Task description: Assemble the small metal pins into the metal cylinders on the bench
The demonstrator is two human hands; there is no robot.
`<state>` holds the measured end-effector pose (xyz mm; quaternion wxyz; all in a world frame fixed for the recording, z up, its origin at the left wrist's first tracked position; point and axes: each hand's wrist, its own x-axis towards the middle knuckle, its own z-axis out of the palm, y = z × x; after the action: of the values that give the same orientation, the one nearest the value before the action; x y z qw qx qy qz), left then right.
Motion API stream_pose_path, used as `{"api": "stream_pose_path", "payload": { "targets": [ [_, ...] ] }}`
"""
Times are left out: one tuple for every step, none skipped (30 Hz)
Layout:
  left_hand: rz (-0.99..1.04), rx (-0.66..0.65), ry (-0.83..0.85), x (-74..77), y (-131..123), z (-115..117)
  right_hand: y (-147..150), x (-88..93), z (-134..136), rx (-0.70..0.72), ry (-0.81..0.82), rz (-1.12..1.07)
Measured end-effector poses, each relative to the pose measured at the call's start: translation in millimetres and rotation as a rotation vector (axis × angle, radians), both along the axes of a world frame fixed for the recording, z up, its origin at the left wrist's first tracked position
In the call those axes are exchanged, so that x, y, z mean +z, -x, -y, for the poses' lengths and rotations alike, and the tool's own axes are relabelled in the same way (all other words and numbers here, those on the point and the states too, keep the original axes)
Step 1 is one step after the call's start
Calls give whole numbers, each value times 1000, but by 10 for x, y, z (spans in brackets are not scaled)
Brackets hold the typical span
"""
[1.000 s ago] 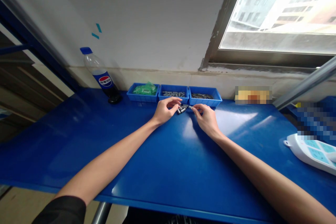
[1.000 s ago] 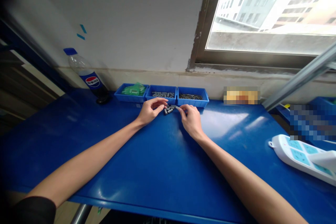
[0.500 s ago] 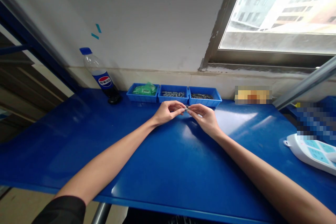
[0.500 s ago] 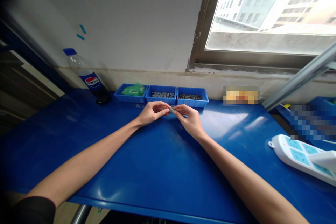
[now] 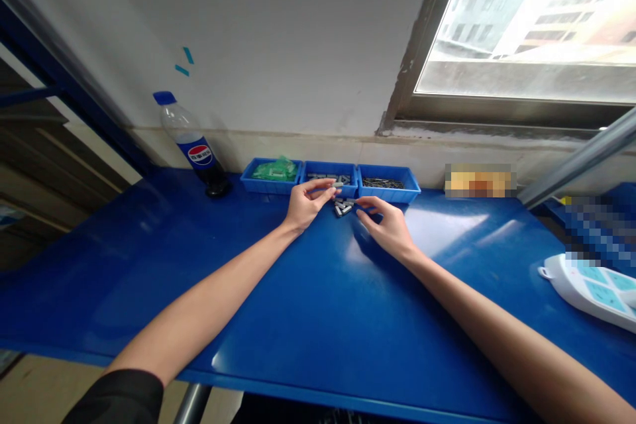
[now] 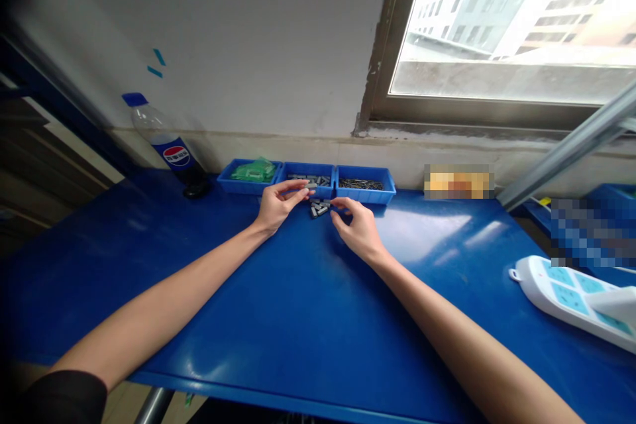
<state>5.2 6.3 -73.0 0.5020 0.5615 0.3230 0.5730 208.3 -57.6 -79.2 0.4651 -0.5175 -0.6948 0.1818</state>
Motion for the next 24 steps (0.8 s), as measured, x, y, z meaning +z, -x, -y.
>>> {"api": "stream_pose_path", "payload": {
  "targets": [
    [30,16,3,4,-4,-6,-1,-4,-1,-7,-34,68],
    [54,15,9,7,-6,-10,1,-9,-1,-4,-67,134],
    [70,5,20,8,-7,-14,4,-15,1,9,-95,197],
    [80,-8,34,7,-7,-15,10,-23,4,29,-114,257],
    [88,-18,46,5,-7,-16,17,-33,7,50,-122,314],
    [96,-23,53,2,-7,-14,25,-44,11,69,-120,367],
    [101,-19,55,-1,-6,-10,34,-56,15,82,-114,415],
    [100,-11,54,-3,-6,-4,44,-66,20,89,-103,458],
    [88,-3,49,-4,-5,3,53,-74,25,90,-93,495],
    [65,4,40,-4,-5,11,62,-79,32,89,-83,526],
    [33,6,32,-3,-4,20,70,-80,38,88,-77,552],
    [-4,-2,27,-2,-3,28,78,-77,45,86,-74,572],
    [-42,-18,28,-1,-2,34,84,-71,51,83,-75,584],
    [-75,-38,32,-1,-1,37,89,-64,56,79,-80,589],
    [-101,-58,39,-1,1,38,92,-56,59,71,-85,588],
    [-122,-75,46,-4,2,37,93,-50,61,57,-91,583],
    [-138,-88,51,-7,4,33,92,-46,61,39,-94,575],
    [-149,-97,52,-10,6,29,88,-45,59,17,-95,564],
    [-156,-104,52,-14,7,24,84,-47,56,-4,-95,553],
    [-158,-110,52,-16,9,21,77,-52,52,-26,-94,543],
    [-158,-116,53,-19,10,18,69,-59,48,-48,-94,532],
    [-157,-119,54,-20,11,17,61,-68,44,-72,-95,521],
    [-157,-122,55,-20,12,18,53,-77,41,-96,-95,512],
    [-158,-122,57,-19,13,20,45,-84,39,-123,-96,502]
  ]
}}
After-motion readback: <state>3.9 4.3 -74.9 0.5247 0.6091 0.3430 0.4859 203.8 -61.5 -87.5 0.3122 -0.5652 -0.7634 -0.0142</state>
